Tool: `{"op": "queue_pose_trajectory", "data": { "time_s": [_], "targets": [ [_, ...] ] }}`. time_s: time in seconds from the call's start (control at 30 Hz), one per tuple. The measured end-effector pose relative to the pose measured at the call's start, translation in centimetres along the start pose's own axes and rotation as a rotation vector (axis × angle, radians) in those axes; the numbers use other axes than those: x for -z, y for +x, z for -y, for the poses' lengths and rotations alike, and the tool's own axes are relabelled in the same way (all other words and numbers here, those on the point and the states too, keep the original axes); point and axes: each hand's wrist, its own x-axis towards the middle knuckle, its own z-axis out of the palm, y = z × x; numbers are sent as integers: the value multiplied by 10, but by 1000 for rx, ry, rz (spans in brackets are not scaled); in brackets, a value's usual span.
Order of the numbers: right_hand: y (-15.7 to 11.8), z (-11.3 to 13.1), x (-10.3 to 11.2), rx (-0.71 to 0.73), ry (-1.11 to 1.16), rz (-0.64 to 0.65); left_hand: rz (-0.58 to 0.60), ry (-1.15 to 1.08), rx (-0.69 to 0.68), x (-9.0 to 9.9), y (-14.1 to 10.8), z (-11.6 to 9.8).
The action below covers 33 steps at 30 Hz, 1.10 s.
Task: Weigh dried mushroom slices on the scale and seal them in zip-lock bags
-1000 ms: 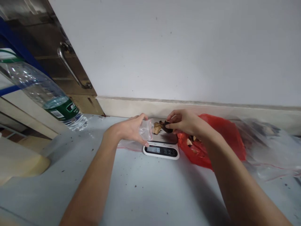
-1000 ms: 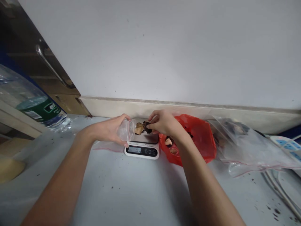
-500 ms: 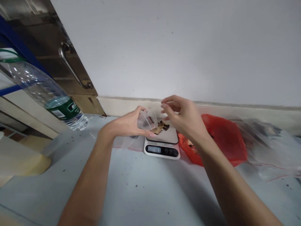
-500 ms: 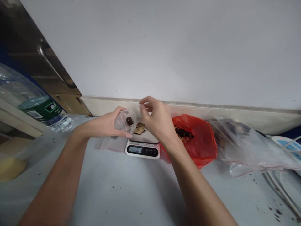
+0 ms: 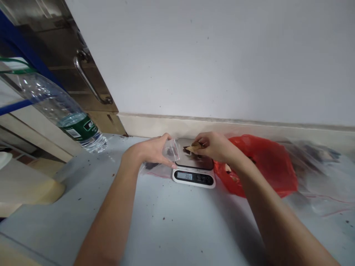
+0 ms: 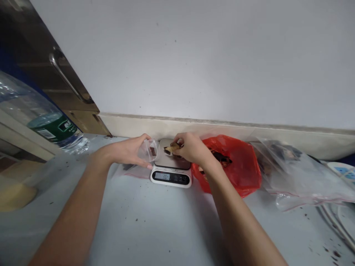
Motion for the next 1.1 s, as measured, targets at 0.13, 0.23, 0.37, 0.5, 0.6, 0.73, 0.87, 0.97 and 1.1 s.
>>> {"op": "queue_pose_trajectory", "data": {
  "time_s": [0.13,0.23,0.37,0.5,0.6,0.73,0.87,0.97,1.1],
  "targets": [
    [-4,-4,10,37,123,2,-11,-28,-33,-3,2,-5],
    [-7,0,9,89,217,-13,-18,-60,-81,-5,2,-10],
    [-11,15,3,222,388,16,-44,-150,-149,-2,0,-13],
    [-14,19,7,169,305,-69,-77,-152,-116,7,-7,-3],
    [-11,11,8,-29,-28,-121,-103,-104,-63,12,-10,9],
    [-2,2,-4,-81,-253,-31,-33,15,36,6,1,16],
    [7,3,-19,-5,-231,-27,-40,87,1,-8,18,12],
    [8,6,-27,78,-181,-22,-71,67,-80,-15,28,12],
    [7,11,-34,176,277,91,-77,27,-122,-16,31,20]
  ]
}}
